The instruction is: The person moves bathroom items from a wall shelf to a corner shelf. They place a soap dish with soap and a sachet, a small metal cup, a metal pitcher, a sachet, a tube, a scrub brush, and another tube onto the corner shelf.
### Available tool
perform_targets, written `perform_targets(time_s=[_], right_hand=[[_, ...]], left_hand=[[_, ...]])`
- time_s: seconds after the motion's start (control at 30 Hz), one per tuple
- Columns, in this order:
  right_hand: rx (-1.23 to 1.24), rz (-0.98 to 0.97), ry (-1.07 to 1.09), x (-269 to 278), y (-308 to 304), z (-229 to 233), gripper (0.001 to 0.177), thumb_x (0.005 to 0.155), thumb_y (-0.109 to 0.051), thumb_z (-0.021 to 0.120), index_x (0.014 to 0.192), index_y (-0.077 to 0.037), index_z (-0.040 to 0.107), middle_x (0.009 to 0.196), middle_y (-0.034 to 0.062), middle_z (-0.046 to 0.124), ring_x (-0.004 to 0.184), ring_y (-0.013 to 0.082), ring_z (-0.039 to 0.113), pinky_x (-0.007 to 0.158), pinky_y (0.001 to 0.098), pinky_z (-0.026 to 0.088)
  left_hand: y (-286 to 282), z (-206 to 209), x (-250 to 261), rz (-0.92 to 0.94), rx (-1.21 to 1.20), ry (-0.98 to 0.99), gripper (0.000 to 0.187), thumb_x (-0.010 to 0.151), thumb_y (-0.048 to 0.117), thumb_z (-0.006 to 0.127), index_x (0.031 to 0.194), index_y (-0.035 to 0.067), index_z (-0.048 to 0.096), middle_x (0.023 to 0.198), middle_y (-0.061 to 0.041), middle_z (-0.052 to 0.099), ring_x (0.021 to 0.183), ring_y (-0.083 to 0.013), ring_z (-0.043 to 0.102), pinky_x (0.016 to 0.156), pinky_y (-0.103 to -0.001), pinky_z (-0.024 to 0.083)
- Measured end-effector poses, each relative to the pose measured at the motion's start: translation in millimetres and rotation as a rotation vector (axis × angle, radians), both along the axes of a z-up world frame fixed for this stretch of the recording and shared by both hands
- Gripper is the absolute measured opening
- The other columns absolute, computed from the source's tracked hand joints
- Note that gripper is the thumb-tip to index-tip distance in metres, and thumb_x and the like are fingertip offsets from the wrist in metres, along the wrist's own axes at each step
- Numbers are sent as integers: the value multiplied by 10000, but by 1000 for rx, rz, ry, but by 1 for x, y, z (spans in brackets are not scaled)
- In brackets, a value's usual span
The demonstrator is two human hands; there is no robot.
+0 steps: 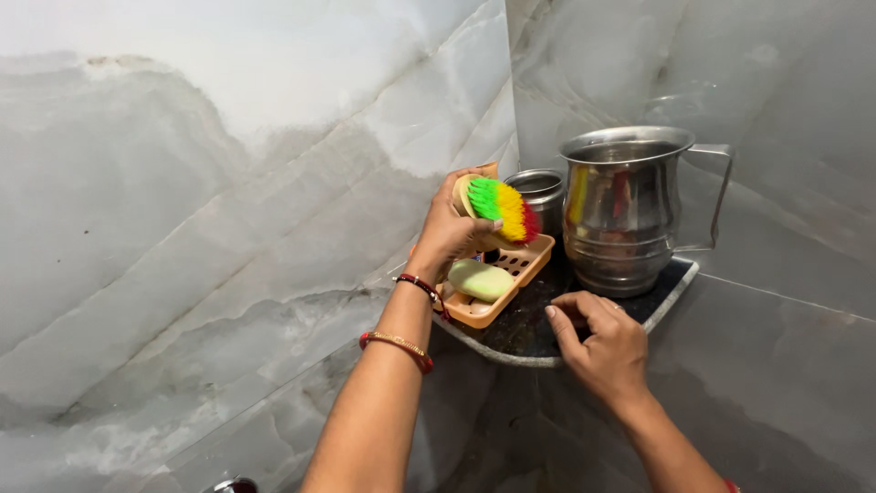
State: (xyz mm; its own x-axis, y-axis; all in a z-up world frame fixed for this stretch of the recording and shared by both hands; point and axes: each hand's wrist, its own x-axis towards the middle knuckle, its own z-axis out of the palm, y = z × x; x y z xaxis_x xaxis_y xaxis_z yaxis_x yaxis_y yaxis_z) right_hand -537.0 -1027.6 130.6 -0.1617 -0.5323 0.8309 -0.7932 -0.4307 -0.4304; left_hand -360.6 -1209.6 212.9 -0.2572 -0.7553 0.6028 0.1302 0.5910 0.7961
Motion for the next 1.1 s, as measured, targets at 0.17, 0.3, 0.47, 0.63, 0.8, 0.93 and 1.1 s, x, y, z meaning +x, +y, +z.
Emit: perform_targets(time_s=[0.17, 0.3, 0.47, 0.63, 0.8, 0.93, 1.1], right_hand=[[8, 0, 10, 2, 4, 4, 141, 862, -225, 753, 865, -84, 748, 809, 52, 745, 722, 206, 710, 649, 342, 548], [-12, -8, 41, 2, 5, 5, 132, 859, -223, 759, 843, -92, 748, 795, 47, 738, 722, 219, 701, 643, 353, 540], [-52, -8, 79, 2, 6, 4, 129, 861, -218, 759, 829, -95, 740, 804, 44, 735, 742, 233, 696, 649, 364, 535], [-17, -16, 87, 1, 6, 3, 124, 858, -219, 757, 828, -99, 744, 795, 34, 734, 732, 221, 697, 640, 362, 538], [-28, -9, 91, 0, 7, 2, 119, 862, -215, 752, 831, -101, 740, 802, 32, 734, 740, 221, 695, 647, 362, 535], [-39, -5, 96, 0, 7, 2, 110, 860, -206, 751, 829, -102, 736, 805, 30, 732, 751, 222, 694, 661, 363, 536], [-61, 11, 100, -1, 8, 1, 89, 864, -187, 745, 835, -104, 733, 817, 31, 731, 768, 230, 694, 681, 369, 536]], left_hand=[[-5, -13, -7, 17, 118, -71, 781, 629, -96, 849, 1320, 102, 544, 1084, -49, 698, 971, -172, 712, 817, -327, 632], [2, -16, -6, 53, 166, -132, 777, 640, -82, 837, 1334, 103, 540, 1088, -39, 703, 966, -178, 712, 775, -343, 630], [10, -12, -3, 254, -75, -320, 830, 606, -27, 900, 1340, 113, 540, 1149, -93, 730, 1051, -211, 718, 899, -337, 594], [19, -6, 2, 407, -68, -469, 823, 590, 44, 915, 1325, 122, 552, 1160, -117, 753, 1079, -261, 733, 928, -373, 584], [24, -4, 8, 476, -86, -526, 798, 571, 71, 932, 1287, 107, 581, 1141, -135, 757, 1063, -297, 737, 929, -388, 579], [23, -9, 12, 565, -127, -594, 778, 568, 91, 946, 1271, 81, 614, 1131, -172, 744, 1082, -334, 710, 948, -405, 553], [21, -16, 17, 619, -234, -626, 757, 569, 110, 961, 1249, 41, 636, 1197, -204, 693, 1145, -374, 640, 996, -433, 505]])
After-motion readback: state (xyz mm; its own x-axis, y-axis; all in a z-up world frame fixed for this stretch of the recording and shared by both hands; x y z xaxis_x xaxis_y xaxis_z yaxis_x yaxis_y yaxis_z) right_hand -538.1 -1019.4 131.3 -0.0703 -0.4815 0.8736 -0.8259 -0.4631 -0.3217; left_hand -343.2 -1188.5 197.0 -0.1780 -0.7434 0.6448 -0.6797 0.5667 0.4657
